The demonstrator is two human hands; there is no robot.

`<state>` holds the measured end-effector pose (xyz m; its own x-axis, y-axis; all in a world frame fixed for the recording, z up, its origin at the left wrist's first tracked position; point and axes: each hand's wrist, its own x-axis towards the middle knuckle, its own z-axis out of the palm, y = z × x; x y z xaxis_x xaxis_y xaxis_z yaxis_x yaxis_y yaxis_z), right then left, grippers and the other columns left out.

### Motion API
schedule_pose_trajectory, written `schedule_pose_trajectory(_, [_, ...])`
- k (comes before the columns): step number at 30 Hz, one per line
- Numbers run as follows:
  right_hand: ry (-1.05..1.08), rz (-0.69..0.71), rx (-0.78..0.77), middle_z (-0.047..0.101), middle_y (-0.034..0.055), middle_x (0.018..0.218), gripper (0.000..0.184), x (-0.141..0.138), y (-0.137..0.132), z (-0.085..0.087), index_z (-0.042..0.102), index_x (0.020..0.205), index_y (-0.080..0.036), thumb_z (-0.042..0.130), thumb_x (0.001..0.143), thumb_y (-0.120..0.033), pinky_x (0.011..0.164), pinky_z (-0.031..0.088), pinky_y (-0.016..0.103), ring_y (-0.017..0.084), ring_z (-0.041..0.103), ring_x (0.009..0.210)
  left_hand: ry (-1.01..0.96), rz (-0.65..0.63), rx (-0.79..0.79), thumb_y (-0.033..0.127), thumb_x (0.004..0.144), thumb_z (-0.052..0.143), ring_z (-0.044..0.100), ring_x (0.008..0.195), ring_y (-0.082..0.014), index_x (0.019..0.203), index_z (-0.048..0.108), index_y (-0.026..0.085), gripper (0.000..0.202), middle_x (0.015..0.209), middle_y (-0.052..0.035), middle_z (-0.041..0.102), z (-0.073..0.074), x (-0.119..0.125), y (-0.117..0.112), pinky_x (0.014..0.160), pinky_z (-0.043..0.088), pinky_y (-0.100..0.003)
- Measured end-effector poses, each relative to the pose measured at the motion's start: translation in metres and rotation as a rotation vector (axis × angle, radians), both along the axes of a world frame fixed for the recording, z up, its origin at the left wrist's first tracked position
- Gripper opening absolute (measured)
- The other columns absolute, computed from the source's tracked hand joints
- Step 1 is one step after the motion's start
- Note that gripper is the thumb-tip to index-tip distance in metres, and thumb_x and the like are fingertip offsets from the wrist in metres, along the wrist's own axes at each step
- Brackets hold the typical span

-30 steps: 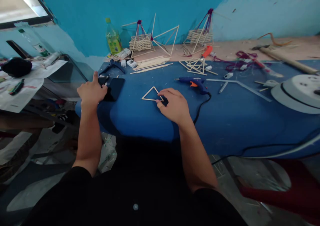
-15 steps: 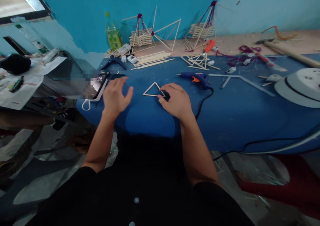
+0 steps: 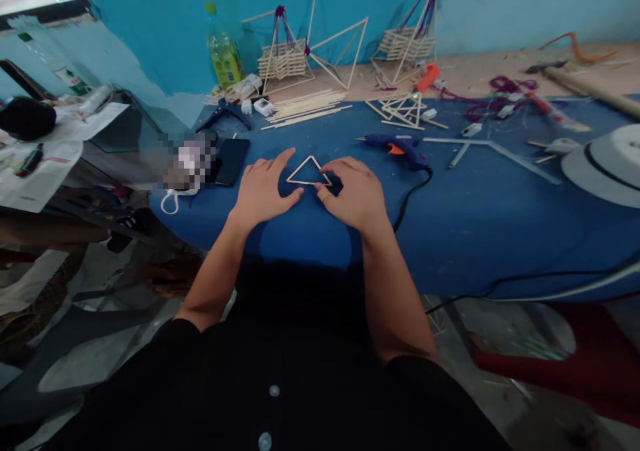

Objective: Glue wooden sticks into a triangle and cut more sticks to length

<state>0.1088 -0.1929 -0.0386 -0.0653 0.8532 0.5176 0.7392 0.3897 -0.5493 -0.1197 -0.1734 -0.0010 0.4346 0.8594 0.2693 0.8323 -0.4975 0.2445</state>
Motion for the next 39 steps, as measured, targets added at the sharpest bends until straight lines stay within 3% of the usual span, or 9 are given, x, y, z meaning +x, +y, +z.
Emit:
schedule_pose_trajectory(7, [-0.084, -0.036, -0.022, 0.080, 0.0138, 0.122, 0.040, 0.000, 0.001, -0.003, 0.080, 0.122, -0.025, 0.070, 0.087, -0.041, 0.107, 0.058, 0.063, 0.040, 0.073, 0.116, 0.035, -0.024, 0.018, 0.046, 0.101, 0.066, 0.059, 0.144, -0.0399, 0.174, 0.045, 0.021, 0.081, 0.150, -0.0146, 0.075, -0.005, 0.004, 0.001, 0.133, 0.033, -0.064])
schedule_pose_trajectory(17, [-0.108, -0.025, -0.011, 0.082, 0.0135, 0.124, 0.042, 0.002, 0.001, -0.003, 0.079, 0.123, -0.024, 0.069, 0.087, -0.043, 0.110, 0.055, 0.062, 0.042, 0.071, 0.121, -0.048, -0.107, 0.004, 0.046, 0.103, 0.064, 0.064, 0.136, -0.0355, 0.172, 0.049, 0.022, 0.074, 0.144, -0.0110, 0.079, -0.009, -0.002, 0.004, 0.125, 0.043, -0.054])
schedule_pose_trajectory(25, [-0.114, -0.011, -0.021, 0.081, 0.0129, 0.126, 0.044, 0.002, 0.001, -0.001, 0.079, 0.124, -0.025, 0.070, 0.085, -0.045, 0.114, 0.049, 0.064, 0.043, 0.067, 0.129, -0.081, -0.110, 0.006, 0.046, 0.103, 0.065, 0.067, 0.129, -0.0324, 0.168, 0.052, 0.025, 0.069, 0.135, -0.0085, 0.082, -0.009, -0.006, 0.002, 0.123, 0.044, -0.050])
schedule_pose_trajectory(39, [-0.157, -0.056, -0.120, 0.080, 0.0129, 0.133, 0.046, -0.002, -0.006, 0.010, 0.075, 0.128, -0.024, 0.067, 0.087, -0.042, 0.114, 0.043, 0.060, 0.042, 0.064, 0.135, 0.007, -0.154, -0.005, 0.047, 0.109, 0.058, 0.059, 0.137, -0.0374, 0.172, 0.048, 0.023, 0.069, 0.152, -0.0109, 0.075, -0.008, -0.002, 0.005, 0.115, 0.051, -0.052])
